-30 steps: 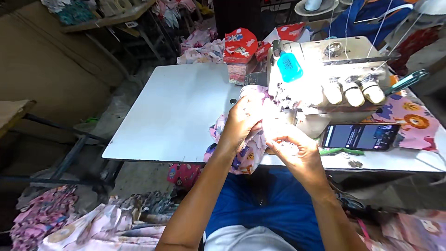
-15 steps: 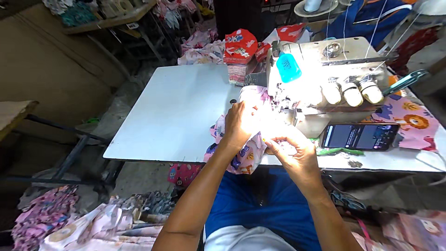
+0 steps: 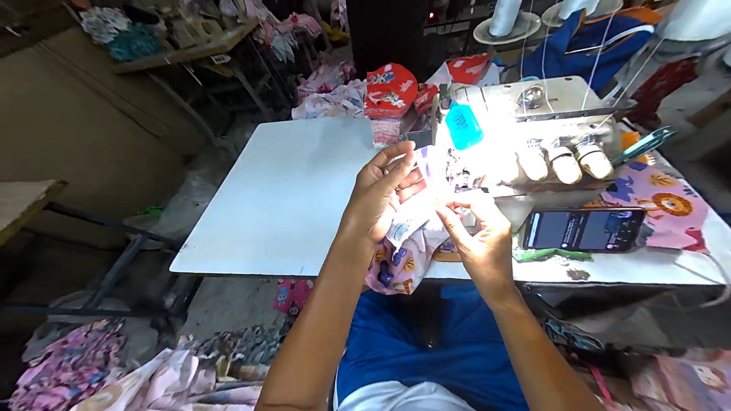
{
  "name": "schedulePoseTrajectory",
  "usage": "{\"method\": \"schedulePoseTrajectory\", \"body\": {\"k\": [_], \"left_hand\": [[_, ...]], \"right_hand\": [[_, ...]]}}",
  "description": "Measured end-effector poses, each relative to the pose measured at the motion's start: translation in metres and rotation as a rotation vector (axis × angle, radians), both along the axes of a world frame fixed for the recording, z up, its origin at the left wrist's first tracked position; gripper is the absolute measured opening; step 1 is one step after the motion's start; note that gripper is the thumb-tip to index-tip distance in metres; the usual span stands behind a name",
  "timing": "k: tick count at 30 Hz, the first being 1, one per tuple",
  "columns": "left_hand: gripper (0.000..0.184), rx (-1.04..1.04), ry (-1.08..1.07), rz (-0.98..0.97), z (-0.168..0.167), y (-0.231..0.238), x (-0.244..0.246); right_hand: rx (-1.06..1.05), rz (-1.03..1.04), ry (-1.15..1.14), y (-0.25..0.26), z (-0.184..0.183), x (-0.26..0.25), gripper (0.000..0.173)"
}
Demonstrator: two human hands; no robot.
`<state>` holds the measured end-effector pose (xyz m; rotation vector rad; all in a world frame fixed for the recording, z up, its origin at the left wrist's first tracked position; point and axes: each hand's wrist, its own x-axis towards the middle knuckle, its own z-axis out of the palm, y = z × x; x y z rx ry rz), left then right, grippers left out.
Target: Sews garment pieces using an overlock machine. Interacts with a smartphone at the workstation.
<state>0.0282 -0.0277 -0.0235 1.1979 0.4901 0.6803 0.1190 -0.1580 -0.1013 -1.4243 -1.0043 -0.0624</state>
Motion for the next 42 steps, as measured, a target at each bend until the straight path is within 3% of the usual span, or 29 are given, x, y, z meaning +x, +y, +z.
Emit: {"method": "schedulePoseTrajectory", "body": {"k": [8, 17, 20, 25, 29, 38, 42], "left_hand": [[0.018, 0.225, -0.044, 0.042, 0.018, -0.028, -0.019], [0.02, 0.395, -0.032, 0.038, 0.004, -0.028, -0.023], [0.021, 0.345, -0.012, 0.049, 0.001, -0.026, -0.019], [0.036, 0.017, -0.029, -0.113, -0.026, -0.008, -0.004], [0.04, -0.116, -0.079, -0.136, -0.041, 0.004, 0.002], [0.034, -0.059, 0.007, 0.03, -0.035, 0.009, 0.006], [0.029, -0.04, 0.023, 0.004, -0.032, 0.011, 0.006]], "right_hand": [[0.025, 0.069, 0.003, 0.009, 0.028, 0.0, 0.02], [0.052, 0.116, 0.055, 0.005, 0.037, 0.003, 0.014], [0.06, 0.201, 0.078, 0.001, 0.042, 0.002, 0.009], [0.025, 0.325, 0.129, -0.012, 0.036, -0.007, 0.011], [0.013, 0.364, 0.3, -0.023, 0.025, -0.007, 0.008], [-0.073, 0.291, 0.364, -0.02, 0.009, -0.001, 0.012], [-0.094, 0.248, 0.335, -0.019, 0.006, -0.001, 0.012]]}}
